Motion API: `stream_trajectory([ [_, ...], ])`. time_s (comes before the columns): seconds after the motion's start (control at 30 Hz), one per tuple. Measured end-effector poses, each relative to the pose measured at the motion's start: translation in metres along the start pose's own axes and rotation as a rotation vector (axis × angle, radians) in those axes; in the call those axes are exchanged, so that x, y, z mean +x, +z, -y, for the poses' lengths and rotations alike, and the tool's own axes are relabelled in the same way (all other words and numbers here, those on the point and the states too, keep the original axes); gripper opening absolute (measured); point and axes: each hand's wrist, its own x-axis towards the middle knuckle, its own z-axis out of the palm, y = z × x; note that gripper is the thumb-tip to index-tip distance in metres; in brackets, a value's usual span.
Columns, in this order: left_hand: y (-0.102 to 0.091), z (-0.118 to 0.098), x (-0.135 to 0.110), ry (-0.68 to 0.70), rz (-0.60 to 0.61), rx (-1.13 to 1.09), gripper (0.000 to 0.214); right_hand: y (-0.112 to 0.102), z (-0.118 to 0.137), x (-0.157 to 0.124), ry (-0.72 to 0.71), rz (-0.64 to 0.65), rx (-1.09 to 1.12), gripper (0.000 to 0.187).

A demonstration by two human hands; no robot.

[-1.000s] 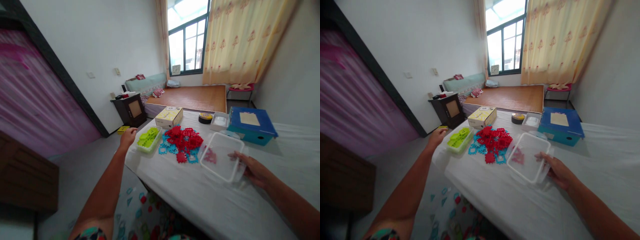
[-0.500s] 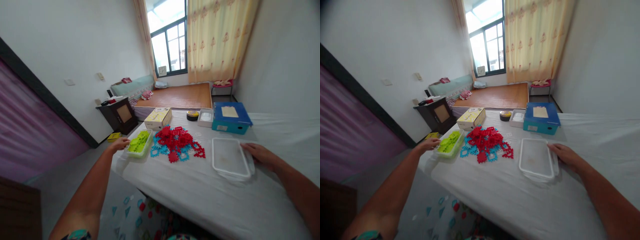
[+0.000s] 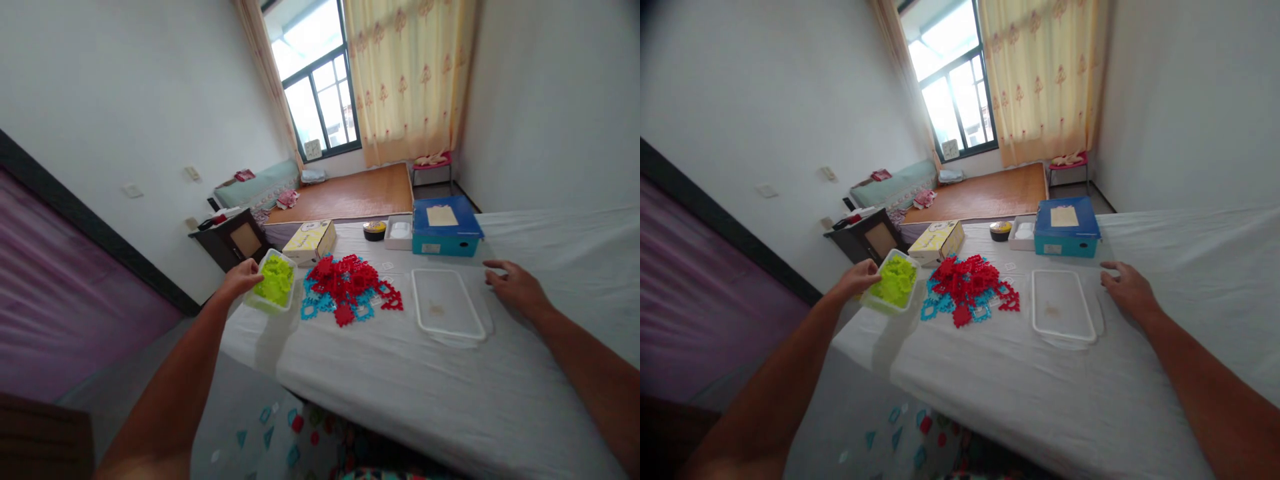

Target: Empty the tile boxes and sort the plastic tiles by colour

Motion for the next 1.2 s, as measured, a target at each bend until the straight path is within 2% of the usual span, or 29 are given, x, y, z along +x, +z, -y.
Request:
stream_trajectory([
  [0.1,-0.012,-0.027,0.007,0.1,-0.021,0.223,0.018,0.003,-0.001,-0.001,-0.03,-0.005,-0.01,0.043],
  [0.2,-0.011,-0.059,0.011,0.148,-0.023,0.332,0.018,0.005,-0.002,-0.001,-0.043,0.009,-0.024,0.041],
  [0.4,0.011,-0.125,0.004,0.232,-0.072,0.597,0.027,0.01,-0.004,-0.004,-0.117,0.006,-0.087,0.037],
  [0.53,0.027,-0.154,-0.011,0.321,-0.093,0.706,0.034,0.013,-0.002,-0.005,-0.167,0.015,-0.105,0.035],
  [0.9,0.072,-0.196,-0.036,0.615,-0.132,0.746,0.03,0.014,0.004,-0.011,-0.237,0.071,-0.143,0.034],
  [1.03,0.076,-0.203,-0.036,0.702,-0.159,0.757,0.026,0.015,0.002,-0.011,-0.248,0.065,-0.14,0.033],
  [1.2,0.07,-0.199,-0.031,0.759,-0.194,0.773,0.025,0.017,-0.001,-0.009,-0.283,0.049,-0.126,0.035],
])
